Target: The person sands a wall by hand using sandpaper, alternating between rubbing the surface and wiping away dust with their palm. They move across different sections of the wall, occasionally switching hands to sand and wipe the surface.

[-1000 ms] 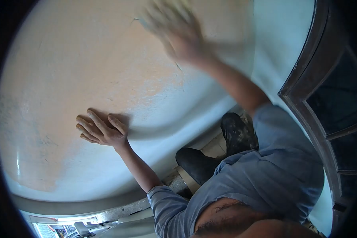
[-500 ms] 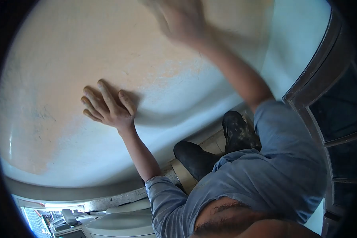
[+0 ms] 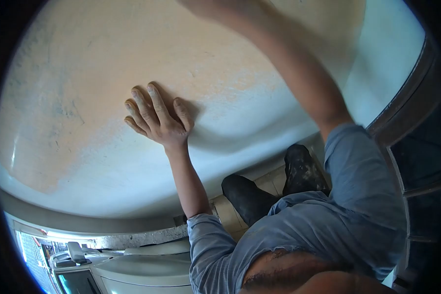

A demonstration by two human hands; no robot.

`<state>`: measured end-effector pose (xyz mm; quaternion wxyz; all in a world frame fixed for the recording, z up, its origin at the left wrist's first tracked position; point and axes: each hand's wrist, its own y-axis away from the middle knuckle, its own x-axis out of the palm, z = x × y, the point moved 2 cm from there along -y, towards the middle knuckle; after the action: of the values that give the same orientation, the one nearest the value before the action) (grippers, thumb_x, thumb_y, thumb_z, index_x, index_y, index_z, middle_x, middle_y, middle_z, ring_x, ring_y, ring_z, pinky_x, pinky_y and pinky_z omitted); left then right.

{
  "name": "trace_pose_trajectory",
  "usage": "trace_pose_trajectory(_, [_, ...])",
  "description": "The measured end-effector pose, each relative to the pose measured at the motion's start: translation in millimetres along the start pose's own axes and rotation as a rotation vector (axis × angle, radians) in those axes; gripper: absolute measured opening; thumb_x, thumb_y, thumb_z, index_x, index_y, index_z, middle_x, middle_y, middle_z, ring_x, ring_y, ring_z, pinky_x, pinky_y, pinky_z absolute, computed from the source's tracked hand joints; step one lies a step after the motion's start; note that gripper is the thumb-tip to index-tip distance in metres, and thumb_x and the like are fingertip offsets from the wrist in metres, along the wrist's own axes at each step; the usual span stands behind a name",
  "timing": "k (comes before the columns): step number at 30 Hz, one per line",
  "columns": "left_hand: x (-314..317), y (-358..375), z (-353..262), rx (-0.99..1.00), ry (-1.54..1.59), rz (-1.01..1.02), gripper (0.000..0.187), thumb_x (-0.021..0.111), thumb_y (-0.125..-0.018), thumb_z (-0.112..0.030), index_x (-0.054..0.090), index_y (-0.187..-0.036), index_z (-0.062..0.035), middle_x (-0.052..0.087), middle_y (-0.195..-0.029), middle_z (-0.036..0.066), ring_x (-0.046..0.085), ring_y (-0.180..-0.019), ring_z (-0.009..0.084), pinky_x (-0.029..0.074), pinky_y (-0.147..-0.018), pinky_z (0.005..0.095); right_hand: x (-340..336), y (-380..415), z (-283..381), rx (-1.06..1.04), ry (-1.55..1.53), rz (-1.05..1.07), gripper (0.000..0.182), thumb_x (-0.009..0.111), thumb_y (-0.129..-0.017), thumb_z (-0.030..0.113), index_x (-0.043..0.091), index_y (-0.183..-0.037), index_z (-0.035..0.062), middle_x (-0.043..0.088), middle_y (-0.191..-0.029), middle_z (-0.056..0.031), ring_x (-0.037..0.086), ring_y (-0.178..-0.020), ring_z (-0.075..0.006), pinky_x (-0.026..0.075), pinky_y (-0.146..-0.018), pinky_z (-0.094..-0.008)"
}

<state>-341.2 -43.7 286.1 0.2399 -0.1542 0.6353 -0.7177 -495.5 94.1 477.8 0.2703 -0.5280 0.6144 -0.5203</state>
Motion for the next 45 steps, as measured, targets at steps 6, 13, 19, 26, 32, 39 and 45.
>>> trace_pose_trajectory(6, [1.0, 3.4, 0.4, -0.092, -0.029, 0.018, 0.058, 0.042, -0.097, -0.044, 0.052, -0.138, -0.0036, 0.04, -0.148, 0.021, 0.023, -0.145, 0.035, 0.002, -0.119, 0.0494, -24.2, 298.8, 87.4, 0.185, -0.18, 0.086, 0.023, 0.063, -0.085, 0.018, 0.073, -0.106, 0.0155, 0.069, -0.117, -0.0001, 0.058, -0.116, -0.0162, 0.033, -0.105, -0.0489])
trace_pose_trajectory(13, [1.5, 4.9, 15.5, -0.097, 0.02, 0.024, 0.065, 0.043, -0.097, -0.041, 0.039, -0.144, 0.0022, 0.035, -0.151, 0.022, 0.023, -0.144, 0.0363, 0.007, -0.117, 0.0511, 33.1, -30.5, 6.6, -0.071, -0.105, -0.005, 0.039, 0.039, -0.1, 0.013, 0.05, -0.134, -0.0018, 0.051, -0.139, -0.0205, 0.042, -0.136, -0.0308, 0.024, -0.116, -0.0486])
trace_pose_trajectory(19, [-5.8, 15.8, 45.8, -0.188, -0.03, 0.023, 0.067, 0.044, -0.097, -0.04, 0.033, -0.146, 0.0045, 0.031, -0.152, 0.022, 0.023, -0.144, 0.0381, 0.009, -0.117, 0.0527, 6.5, 88.2, 83.9, -0.067, 0.029, 0.247, 0.038, 0.052, -0.086, 0.012, 0.063, -0.123, 0.0155, 0.061, -0.129, 0.0001, 0.052, -0.124, -0.0181, 0.036, -0.105, -0.0481])
trace_pose_trajectory(26, [-13.1, 24.6, 66.3, -0.135, -0.005, 0.083, 0.066, 0.047, -0.095, -0.035, 0.033, -0.146, 0.0045, 0.032, -0.152, 0.022, 0.023, -0.144, 0.0372, 0.011, -0.116, 0.0537, 27.1, 77.9, 97.2, -0.188, -0.185, 0.229, 0.037, 0.056, -0.085, 0.014, 0.064, -0.121, 0.0136, 0.064, -0.126, -0.0012, 0.055, -0.12, -0.0148, 0.033, -0.11, -0.0466])
trace_pose_trajectory(32, [-14.5, 28.3, 72.3, -0.125, 0.012, 0.048, 0.065, 0.051, -0.094, -0.03, 0.033, -0.146, 0.0048, 0.035, -0.151, 0.022, 0.026, -0.143, 0.038, 0.012, -0.116, 0.0537, 71.2, -93.0, 60.6, 0.084, 0.001, 0.156, 0.04, 0.04, -0.101, 0.014, 0.047, -0.139, 0.0018, 0.044, -0.148, -0.0103, 0.035, -0.141, -0.023, 0.02, -0.119, -0.0431])
trace_pose_trajectory(39, [-22.2, 26.7, 69.9, -0.149, 0.081, 0.036, 0.062, 0.054, -0.091, -0.026, 0.038, -0.143, 0.0047, 0.038, -0.149, 0.023, 0.03, -0.142, 0.0378, 0.015, -0.116, 0.052, 20.4, 128.4, 161.2, -0.025, -0.348, 0.283, 0.03, 0.055, -0.09, 0.021, 0.067, -0.117, 0.0142, 0.065, -0.124, -0.0034, 0.055, -0.123, -0.0179, 0.034, -0.109, -0.0502])
trace_pose_trajectory(45, [-34.6, 24.4, 82.8, -0.134, 0.111, 0.105, 0.061, 0.053, -0.09, -0.023, 0.038, -0.144, 0.0015, 0.038, -0.15, 0.019, 0.031, -0.142, 0.0335, 0.017, -0.116, 0.0516, 88.9, -126.7, 44.6, 0.103, 0.092, 0.276, 0.039, 0.047, -0.092, 0.013, 0.054, -0.13, 0.0069, 0.056, -0.128, -0.0094, 0.048, -0.124, -0.0236, 0.03, -0.11, -0.047])
